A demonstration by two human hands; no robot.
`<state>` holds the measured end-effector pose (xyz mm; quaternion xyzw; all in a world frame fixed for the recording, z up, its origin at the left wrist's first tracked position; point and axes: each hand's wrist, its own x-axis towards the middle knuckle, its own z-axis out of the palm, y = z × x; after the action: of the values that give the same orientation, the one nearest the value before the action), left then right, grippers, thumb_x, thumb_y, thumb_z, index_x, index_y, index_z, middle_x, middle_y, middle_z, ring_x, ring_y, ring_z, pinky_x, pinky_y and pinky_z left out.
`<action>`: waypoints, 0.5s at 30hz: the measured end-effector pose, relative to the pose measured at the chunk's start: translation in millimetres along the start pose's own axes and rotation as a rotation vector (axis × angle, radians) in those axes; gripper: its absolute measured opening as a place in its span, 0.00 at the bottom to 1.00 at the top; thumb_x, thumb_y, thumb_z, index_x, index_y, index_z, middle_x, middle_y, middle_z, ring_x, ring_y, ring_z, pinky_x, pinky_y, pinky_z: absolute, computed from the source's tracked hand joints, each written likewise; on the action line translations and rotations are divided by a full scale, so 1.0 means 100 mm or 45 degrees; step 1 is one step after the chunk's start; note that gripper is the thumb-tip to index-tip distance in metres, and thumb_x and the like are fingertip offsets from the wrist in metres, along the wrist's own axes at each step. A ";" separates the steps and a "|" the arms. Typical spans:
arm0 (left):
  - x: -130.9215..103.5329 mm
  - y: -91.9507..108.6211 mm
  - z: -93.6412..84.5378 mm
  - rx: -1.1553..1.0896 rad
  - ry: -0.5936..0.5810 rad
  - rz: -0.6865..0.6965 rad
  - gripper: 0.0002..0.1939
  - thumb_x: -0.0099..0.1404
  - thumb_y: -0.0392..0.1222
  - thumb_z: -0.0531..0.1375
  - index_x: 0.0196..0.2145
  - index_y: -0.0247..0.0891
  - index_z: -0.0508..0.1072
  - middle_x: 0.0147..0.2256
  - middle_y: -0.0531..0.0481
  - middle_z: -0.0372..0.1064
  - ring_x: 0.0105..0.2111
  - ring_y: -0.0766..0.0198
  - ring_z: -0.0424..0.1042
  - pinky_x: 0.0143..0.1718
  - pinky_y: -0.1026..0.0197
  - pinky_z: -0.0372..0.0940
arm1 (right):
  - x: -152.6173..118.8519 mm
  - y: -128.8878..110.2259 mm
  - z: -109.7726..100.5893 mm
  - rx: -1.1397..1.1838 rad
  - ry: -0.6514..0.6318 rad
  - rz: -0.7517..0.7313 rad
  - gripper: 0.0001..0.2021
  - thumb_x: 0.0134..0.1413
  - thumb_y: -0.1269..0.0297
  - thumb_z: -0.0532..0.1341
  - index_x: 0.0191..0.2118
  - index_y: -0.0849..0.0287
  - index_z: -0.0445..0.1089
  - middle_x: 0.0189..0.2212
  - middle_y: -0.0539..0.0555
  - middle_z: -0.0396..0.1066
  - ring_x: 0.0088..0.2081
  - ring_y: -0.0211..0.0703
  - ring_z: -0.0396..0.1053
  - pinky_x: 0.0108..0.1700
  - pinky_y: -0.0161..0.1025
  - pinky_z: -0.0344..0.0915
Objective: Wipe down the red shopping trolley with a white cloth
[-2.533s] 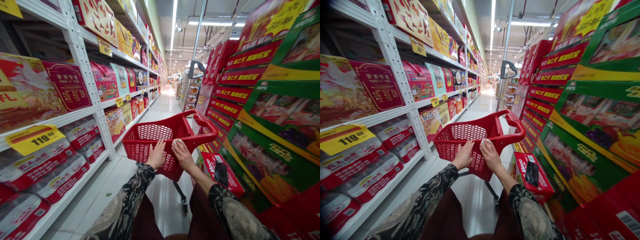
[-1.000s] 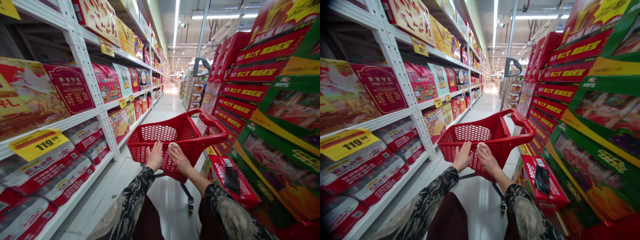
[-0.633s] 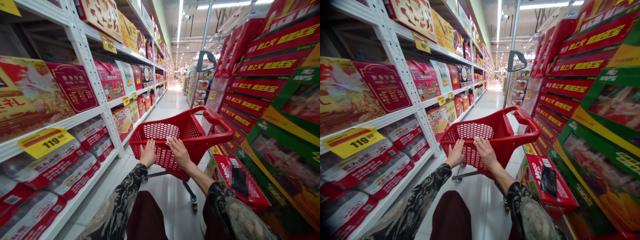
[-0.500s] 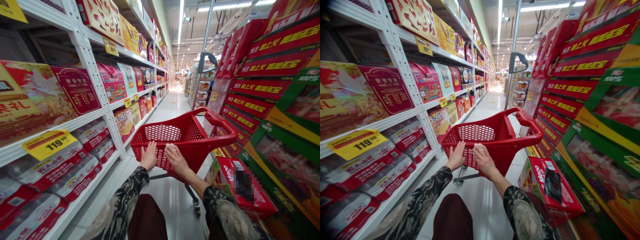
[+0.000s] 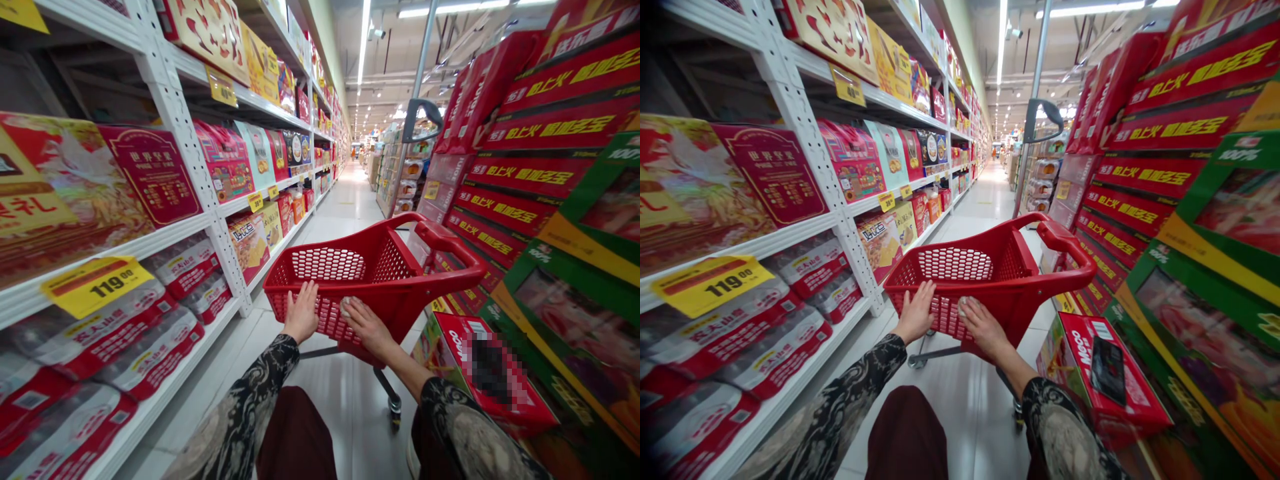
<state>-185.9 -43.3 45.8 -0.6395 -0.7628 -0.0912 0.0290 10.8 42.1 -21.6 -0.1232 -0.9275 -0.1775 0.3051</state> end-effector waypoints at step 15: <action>-0.03 -0.03 -0.05 0.044 -0.033 0.044 0.37 0.53 0.30 0.47 0.61 0.33 0.44 0.63 0.44 0.38 0.63 0.57 0.38 0.59 0.38 0.38 | 0.59 -0.09 -0.29 0.015 0.151 -0.009 0.18 0.59 0.76 0.48 0.52 0.63 0.63 0.57 0.55 0.58 0.63 0.50 0.37 0.60 0.54 0.51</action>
<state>-189.1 -47.2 49.8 -0.6531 -0.7534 -0.0695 0.0317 -23.4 29.6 33.8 -0.1075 -0.9091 -0.1801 0.3598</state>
